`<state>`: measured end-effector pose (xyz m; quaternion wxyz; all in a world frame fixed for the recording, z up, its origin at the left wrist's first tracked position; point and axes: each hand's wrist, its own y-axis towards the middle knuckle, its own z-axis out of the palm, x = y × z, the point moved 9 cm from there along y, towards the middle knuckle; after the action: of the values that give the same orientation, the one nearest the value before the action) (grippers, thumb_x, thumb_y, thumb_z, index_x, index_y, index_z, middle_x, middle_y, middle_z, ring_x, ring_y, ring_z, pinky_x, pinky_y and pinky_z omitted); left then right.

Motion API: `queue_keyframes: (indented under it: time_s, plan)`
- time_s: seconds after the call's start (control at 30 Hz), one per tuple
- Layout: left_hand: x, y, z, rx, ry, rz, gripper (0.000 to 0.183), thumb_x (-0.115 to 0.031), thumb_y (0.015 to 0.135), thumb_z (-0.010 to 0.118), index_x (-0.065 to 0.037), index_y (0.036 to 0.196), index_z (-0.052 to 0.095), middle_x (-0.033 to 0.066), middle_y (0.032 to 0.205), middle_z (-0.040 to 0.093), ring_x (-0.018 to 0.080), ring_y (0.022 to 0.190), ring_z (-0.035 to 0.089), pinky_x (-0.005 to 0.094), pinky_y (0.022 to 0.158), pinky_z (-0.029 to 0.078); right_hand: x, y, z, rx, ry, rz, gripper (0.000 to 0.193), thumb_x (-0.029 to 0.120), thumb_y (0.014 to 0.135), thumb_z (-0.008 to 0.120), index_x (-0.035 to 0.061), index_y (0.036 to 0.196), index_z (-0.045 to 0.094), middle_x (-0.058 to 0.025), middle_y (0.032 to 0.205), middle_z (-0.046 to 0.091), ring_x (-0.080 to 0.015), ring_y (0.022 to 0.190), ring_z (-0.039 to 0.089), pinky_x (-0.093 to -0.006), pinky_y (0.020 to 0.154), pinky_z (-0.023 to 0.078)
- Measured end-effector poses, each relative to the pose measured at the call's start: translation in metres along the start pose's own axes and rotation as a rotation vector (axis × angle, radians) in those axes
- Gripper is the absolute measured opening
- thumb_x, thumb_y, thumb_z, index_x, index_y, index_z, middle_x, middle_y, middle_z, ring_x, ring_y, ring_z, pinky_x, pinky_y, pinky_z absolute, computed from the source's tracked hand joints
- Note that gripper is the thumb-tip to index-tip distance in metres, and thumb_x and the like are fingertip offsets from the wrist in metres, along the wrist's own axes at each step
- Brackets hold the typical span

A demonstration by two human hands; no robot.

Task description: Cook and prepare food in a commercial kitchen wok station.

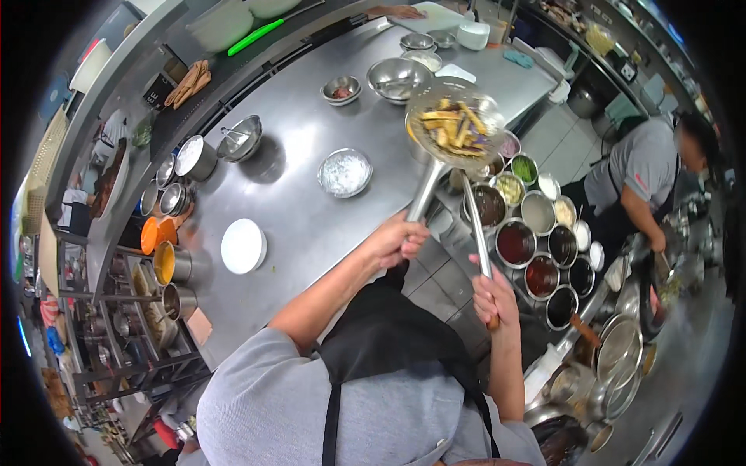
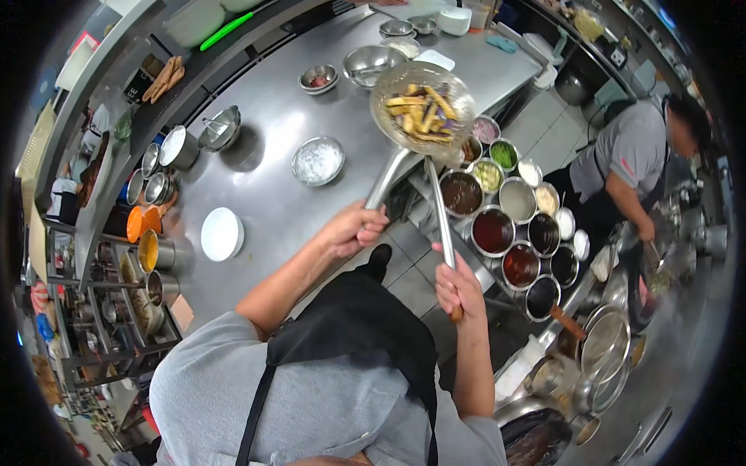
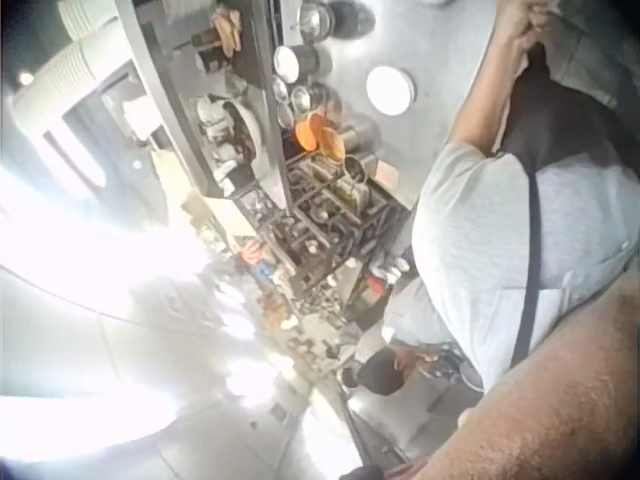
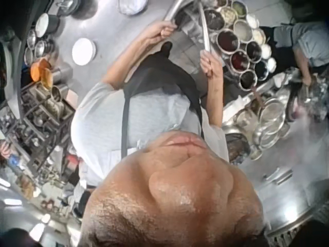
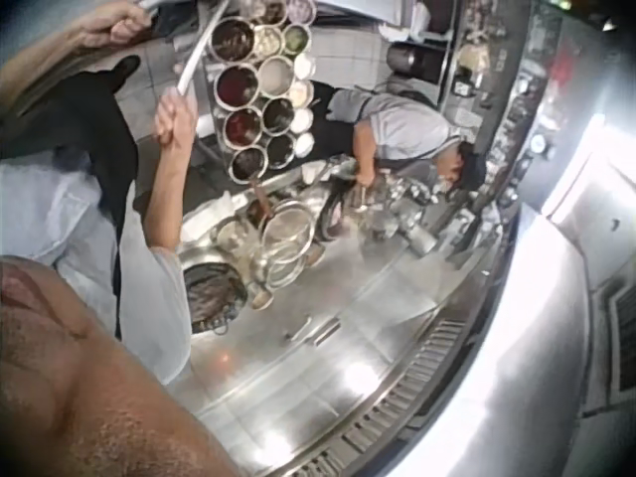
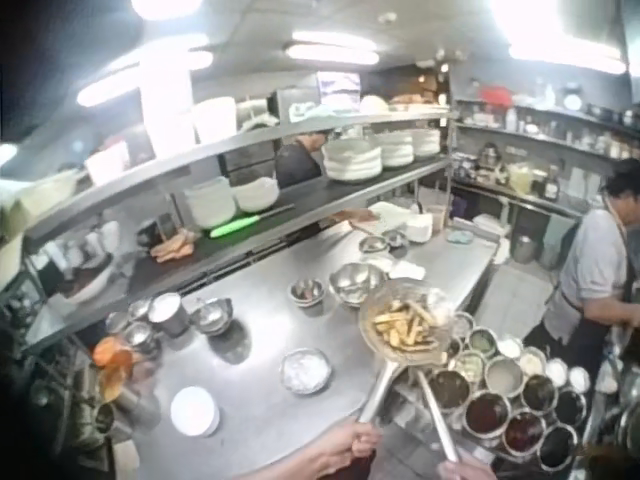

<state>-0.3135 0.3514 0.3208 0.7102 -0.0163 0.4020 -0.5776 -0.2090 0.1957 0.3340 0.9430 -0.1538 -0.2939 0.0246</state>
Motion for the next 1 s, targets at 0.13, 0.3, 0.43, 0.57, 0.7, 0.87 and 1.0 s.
queue_keyframes:
  time_s: [0.13, 0.3, 0.43, 0.57, 0.7, 0.87, 1.0]
  plan:
    - [-0.104, 0.055, -0.086, -0.205, 0.135, 0.176, 0.02, 0.002, 0.081, 0.056, -0.005, 0.089, 0.04, -0.0014, 0.06, 0.043, 0.0059, 0.042, 0.04, 0.0214, 0.035, 0.03, 0.039, 0.114, 0.011, -0.083, -0.253, -0.045, 0.041, 0.014, 0.094, 0.054, 0.0036, 0.131, 0.039, 0.003, 0.064, 0.04, -0.0023, 0.039, 0.036, -0.0195, 0.033, 0.036]
    - [-0.21, 0.105, -0.138, -0.418, 0.501, 0.4, 0.018, -0.001, 0.073, 0.06, 0.001, 0.084, 0.047, 0.0024, 0.059, 0.048, 0.0084, 0.042, 0.045, 0.0234, 0.035, 0.033, 0.101, 0.224, 0.015, -0.339, -0.805, -0.219, 0.026, 0.012, 0.09, 0.057, 0.0036, 0.113, 0.048, 0.0022, 0.06, 0.044, -0.0055, 0.039, 0.042, -0.0218, 0.033, 0.037]
    - [-0.24, 0.162, -0.185, -0.612, 0.851, 0.446, 0.02, -0.006, 0.07, 0.06, 0.0, 0.084, 0.048, 0.0108, 0.064, 0.057, 0.0204, 0.05, 0.058, 0.0332, 0.043, 0.044, 0.131, 0.293, 0.014, -0.366, -0.896, -0.236, 0.034, 0.011, 0.088, 0.059, 0.0019, 0.119, 0.048, 0.0009, 0.06, 0.048, -0.0059, 0.038, 0.042, -0.0223, 0.032, 0.036]
    - [-0.275, 0.157, -0.196, -0.991, 1.302, 0.607, 0.026, -0.012, 0.072, 0.058, -0.001, 0.094, 0.049, 0.021, 0.08, 0.063, 0.0396, 0.077, 0.063, 0.049, 0.067, 0.048, 0.135, 0.338, 0.015, -0.488, -1.443, -0.213, 0.044, 0.015, 0.084, 0.062, -0.0016, 0.122, 0.046, -0.0142, 0.071, 0.06, -0.0249, 0.052, 0.057, -0.0363, 0.049, 0.047]
    - [-0.283, 0.149, -0.195, -1.126, 1.304, 0.53, 0.027, -0.014, 0.073, 0.058, -0.003, 0.097, 0.05, 0.0239, 0.084, 0.064, 0.0435, 0.084, 0.061, 0.0532, 0.073, 0.047, 0.14, 0.336, 0.006, -0.548, -1.813, -0.408, 0.055, 0.017, 0.081, 0.064, -0.0009, 0.128, 0.042, -0.0272, 0.089, 0.064, -0.0431, 0.084, 0.063, -0.0444, 0.078, 0.05]
    - [-0.272, 0.158, -0.217, -0.977, 1.017, 0.675, 0.02, -0.011, 0.074, 0.059, -0.003, 0.087, 0.046, 0.015, 0.069, 0.058, 0.0304, 0.06, 0.057, 0.0422, 0.055, 0.045, 0.137, 0.323, 0.023, -0.454, -1.451, -0.244, 0.052, 0.02, 0.085, 0.064, 0.0015, 0.128, 0.042, -0.0158, 0.079, 0.062, -0.0259, 0.059, 0.061, -0.0364, 0.052, 0.049]
    - [-0.241, 0.176, -0.174, -0.338, 0.261, 0.428, 0.018, -0.004, 0.079, 0.056, -0.01, 0.08, 0.039, -0.0017, 0.058, 0.043, 0.0066, 0.039, 0.035, 0.0247, 0.035, 0.027, 0.115, 0.304, 0.028, -0.109, -0.312, -0.074, 0.039, 0.017, 0.091, 0.058, 0.0054, 0.127, 0.044, 0.0011, 0.068, 0.047, -0.0038, 0.041, 0.04, -0.0206, 0.033, 0.034]
